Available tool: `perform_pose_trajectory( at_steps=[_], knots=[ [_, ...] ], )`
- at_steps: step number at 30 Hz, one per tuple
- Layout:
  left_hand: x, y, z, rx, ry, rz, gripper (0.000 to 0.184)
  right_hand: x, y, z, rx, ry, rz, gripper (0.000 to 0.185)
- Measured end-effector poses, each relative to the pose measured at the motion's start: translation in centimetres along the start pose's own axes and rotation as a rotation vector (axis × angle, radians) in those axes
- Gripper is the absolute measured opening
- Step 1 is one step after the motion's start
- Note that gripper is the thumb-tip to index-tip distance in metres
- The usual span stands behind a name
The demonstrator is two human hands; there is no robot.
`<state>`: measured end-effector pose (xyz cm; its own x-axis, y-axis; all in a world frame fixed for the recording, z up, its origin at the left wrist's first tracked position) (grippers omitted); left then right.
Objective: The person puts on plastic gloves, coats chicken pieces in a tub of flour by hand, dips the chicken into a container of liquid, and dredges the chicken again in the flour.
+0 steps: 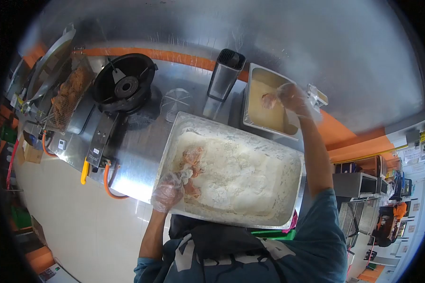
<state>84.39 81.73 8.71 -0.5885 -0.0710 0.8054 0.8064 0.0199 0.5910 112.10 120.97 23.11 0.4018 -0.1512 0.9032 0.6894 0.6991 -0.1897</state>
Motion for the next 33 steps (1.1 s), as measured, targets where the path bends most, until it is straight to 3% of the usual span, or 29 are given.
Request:
perform_pose_trajectory(
  at_steps=[1,3,6,8,11,14,16,19,21,25,28,30,33],
  knots=[
    [0.3,0.2,-0.2,0.003,0.002,0.003,0.034,-2.9,1.3,-0.7,-0.046,-0.111,0.008,0.017],
    [1.2,1.0,0.2,0.013,0.024,0.010,0.037,-9.1,7.8,-2.0,-0.094,-0.067,-0.059,0.021],
    [0.9,1.0,0.3,0.039,-0.039,0.037,0.041,-5.0,1.0,-2.5,-0.055,-0.098,-0.062,0.027],
    [1.8,1.6,0.3,-0.072,0.074,0.029,0.033,-1.5,-3.1,-3.4,-0.047,-0.115,-0.070,0.031],
    [1.7,1.7,0.6,-0.118,0.104,0.062,0.029,2.3,-7.4,-4.2,0.227,-0.007,-0.191,0.032],
    [0.2,0.5,0.4,-0.129,0.091,0.037,0.033,5.5,-13.1,-4.7,-0.207,-0.009,0.134,0.024],
    [0.6,0.8,0.2,-0.143,0.104,0.015,0.034,2.0,-13.3,-4.1,-0.091,-0.200,0.248,0.020],
    [2.4,2.6,0.8,-0.141,0.128,-0.073,0.031,-0.6,-17.5,-4.5,0.024,-0.255,0.644,0.021],
    [2.2,2.5,1.3,-0.113,0.136,-0.245,0.029,-3.8,-18.6,-5.2,-0.060,-0.366,0.448,0.024],
    [1.3,1.3,0.2,-0.077,0.108,0.046,0.028,-7.2,-18.4,-7.7,-0.123,-0.319,0.093,0.015],
    [1.7,1.9,0.2,-0.099,0.184,0.073,0.024,-6.6,-17.3,-9.7,-0.192,-0.325,0.400,0.029],
    [2.3,2.4,0.6,-0.151,0.257,0.062,0.018,-9.1,-12.9,-12.7,-0.284,-0.276,0.471,0.030],
    [2.6,2.9,0.7,-0.107,0.142,0.052,0.025,-10.9,-9.1,-17.1,-0.209,-0.367,0.270,0.024]
  ],
)
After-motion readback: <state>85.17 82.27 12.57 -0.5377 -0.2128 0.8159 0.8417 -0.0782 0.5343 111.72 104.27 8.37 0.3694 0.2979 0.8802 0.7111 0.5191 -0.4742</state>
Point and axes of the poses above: each hand's wrist, its own z-axis towards the middle knuckle, its own x-axis out of the back of the hand, y = z × x, the point moved 5 cm from there along z, towards the middle knuckle, and after that the axes turned 3 degrees about -z, right-handed, at the moved point
